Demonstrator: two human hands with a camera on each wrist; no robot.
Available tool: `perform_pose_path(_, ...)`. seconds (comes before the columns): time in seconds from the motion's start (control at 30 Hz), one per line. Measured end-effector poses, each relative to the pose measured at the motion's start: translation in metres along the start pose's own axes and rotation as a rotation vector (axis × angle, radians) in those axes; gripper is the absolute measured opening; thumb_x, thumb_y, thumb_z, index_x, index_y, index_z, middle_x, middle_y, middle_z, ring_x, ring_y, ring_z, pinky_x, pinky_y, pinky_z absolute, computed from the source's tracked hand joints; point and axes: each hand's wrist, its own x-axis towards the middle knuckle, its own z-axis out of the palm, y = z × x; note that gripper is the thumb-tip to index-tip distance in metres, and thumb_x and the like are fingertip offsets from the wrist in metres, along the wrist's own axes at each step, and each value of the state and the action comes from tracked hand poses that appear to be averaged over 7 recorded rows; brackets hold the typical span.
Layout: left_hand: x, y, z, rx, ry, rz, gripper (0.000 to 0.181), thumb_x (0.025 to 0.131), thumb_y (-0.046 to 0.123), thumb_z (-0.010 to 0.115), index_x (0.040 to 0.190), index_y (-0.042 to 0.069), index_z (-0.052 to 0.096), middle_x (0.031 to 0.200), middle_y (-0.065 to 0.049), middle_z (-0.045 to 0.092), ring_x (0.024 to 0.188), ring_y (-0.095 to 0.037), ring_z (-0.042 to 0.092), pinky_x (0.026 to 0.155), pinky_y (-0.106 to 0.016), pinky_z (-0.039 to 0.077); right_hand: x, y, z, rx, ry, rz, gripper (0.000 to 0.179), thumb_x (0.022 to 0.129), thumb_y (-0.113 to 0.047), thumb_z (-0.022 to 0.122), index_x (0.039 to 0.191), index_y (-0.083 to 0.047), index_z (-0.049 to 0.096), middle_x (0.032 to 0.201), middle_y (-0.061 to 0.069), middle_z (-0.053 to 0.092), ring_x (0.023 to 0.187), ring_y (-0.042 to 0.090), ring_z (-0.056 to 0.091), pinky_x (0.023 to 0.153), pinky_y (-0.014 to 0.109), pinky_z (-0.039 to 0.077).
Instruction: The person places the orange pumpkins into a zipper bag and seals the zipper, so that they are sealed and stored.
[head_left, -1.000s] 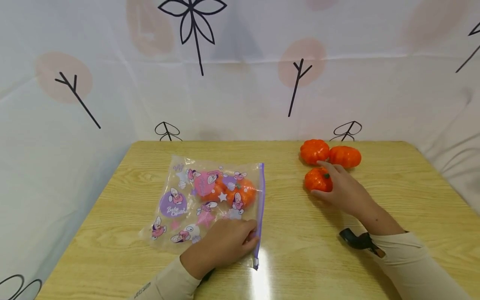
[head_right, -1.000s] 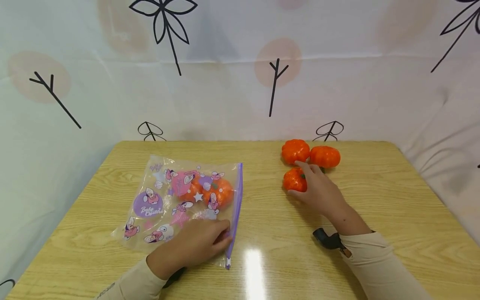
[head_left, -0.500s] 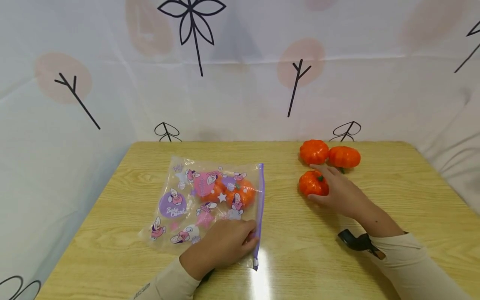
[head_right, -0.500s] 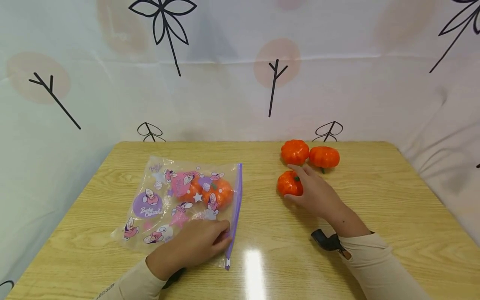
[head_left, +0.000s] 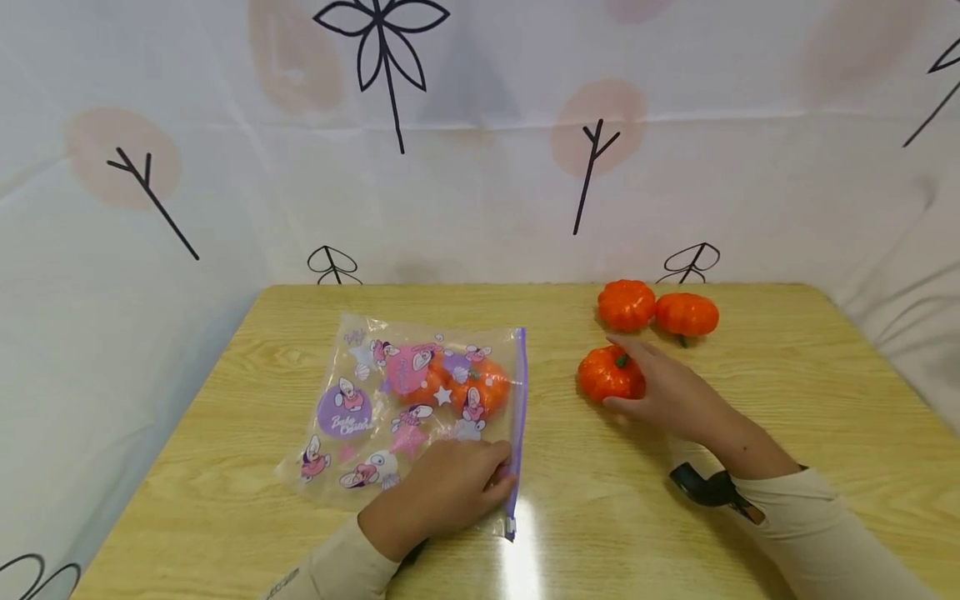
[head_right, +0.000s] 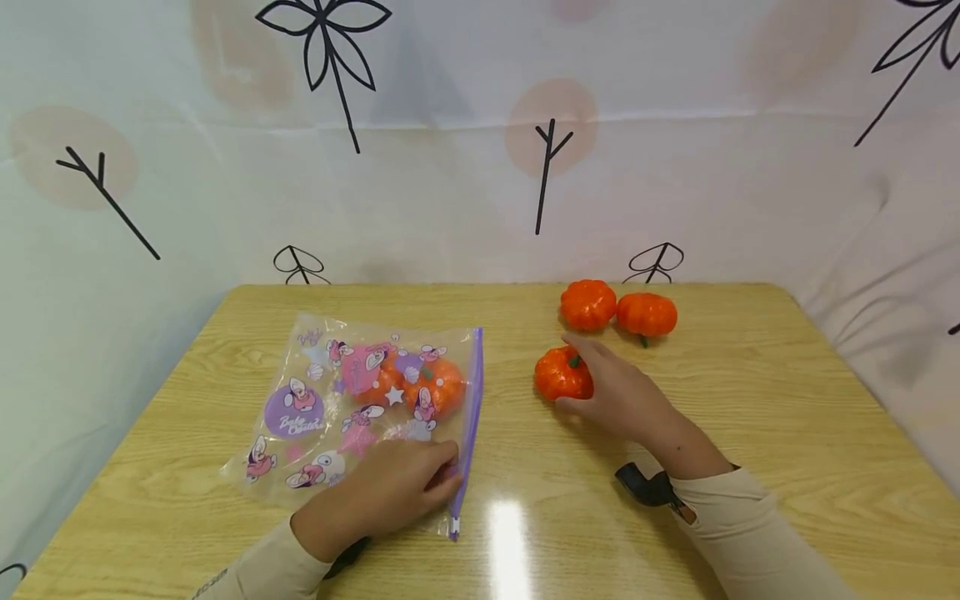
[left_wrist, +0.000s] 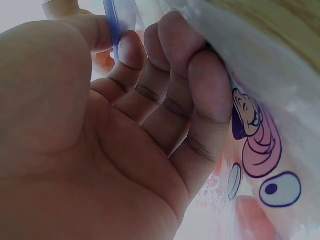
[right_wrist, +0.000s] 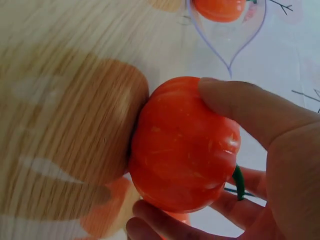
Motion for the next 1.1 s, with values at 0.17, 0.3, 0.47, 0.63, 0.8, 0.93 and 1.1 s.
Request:
perform_pose_path(0.17,-0.001,0.0,0.0,0.0,-0.003,0.002,0.03,0.096,0.033,0.06,0.071,0.024,0.044,0.058,0.014,0.036,0.051,-0.002,0.034,0.049,-0.021,0.027,-0.002,-0.004,0.004,0.05,-0.017,-0.022,0.089,0.082,-0.032,0.082,0.151,0.0,0.035,0.148,0.025,0.047,0.132,0.043,0.049,0.107,0.061,0.04)
perform_pose_path(0.3,-0.001,-0.001,0.001,0.006,0.002,0.006,0.03,0.095,0.033,0.06,0.071,0.024,0.044,0.058,0.014,0.036,0.051,-0.002,0.034,0.049,-0.021,0.027,-0.002,-0.007,0.005,0.053,-0.021,-0.035,0.084,0.082,-0.032,0.081,0.147,0.001,0.04,0.144,0.024,0.052,0.127,0.041,0.054,0.103,0.059,0.044)
perform_pose_path(0.47,0.0,0.001,0.0,0.002,-0.003,0.008,0.03,0.096,0.032,0.059,0.071,0.024,0.044,0.058,0.013,0.035,0.051,-0.002,0.033,0.049,-0.021,0.027,-0.003,-0.012,0.006,0.044,-0.018,-0.03,0.077,0.082,-0.029,0.081,0.144,-0.001,0.045,0.141,0.023,0.055,0.127,0.042,0.054,0.103,0.058,0.045)
perform_pose_path(0.63,-0.001,0.001,-0.001,-0.002,-0.001,0.012,0.03,0.096,0.032,0.06,0.071,0.024,0.044,0.058,0.013,0.035,0.051,-0.002,0.034,0.049,-0.021,0.026,-0.004,-0.016,0.008,0.066,-0.021,-0.042,0.077,0.082,-0.03,0.082,0.144,-0.003,0.046,0.144,0.023,0.052,0.129,0.042,0.052,0.103,0.058,0.045)
perform_pose_path(0.8,-0.001,0.0,-0.001,-0.008,-0.002,0.008,0.03,0.096,0.032,0.06,0.072,0.024,0.044,0.058,0.014,0.035,0.05,-0.002,0.033,0.049,-0.02,0.026,-0.005,-0.019,0.012,0.086,-0.035,-0.038,0.077,0.082,-0.033,0.082,0.146,-0.008,0.045,0.147,0.023,0.048,0.127,0.041,0.053,0.1,0.057,0.048)
perform_pose_path(0.93,-0.001,0.001,-0.001,-0.017,-0.01,0.003,0.03,0.096,0.032,0.059,0.071,0.024,0.044,0.058,0.014,0.035,0.05,-0.002,0.033,0.049,-0.02,0.026,-0.006,-0.02,0.015,0.089,-0.052,-0.037,0.079,0.083,-0.031,0.081,0.147,-0.008,0.043,0.146,0.024,0.049,0.13,0.043,0.051,0.102,0.058,0.046)
perform_pose_path(1.1,0.0,0.001,-0.001,-0.006,-0.007,0.003,0.03,0.096,0.032,0.06,0.072,0.024,0.044,0.058,0.013,0.036,0.051,-0.002,0.034,0.049,-0.021,0.026,-0.005,-0.023,0.018,0.08,-0.047,-0.034,0.078,0.082,-0.028,0.082,0.147,-0.008,0.044,0.146,0.023,0.049,0.13,0.042,0.052,0.101,0.057,0.047)
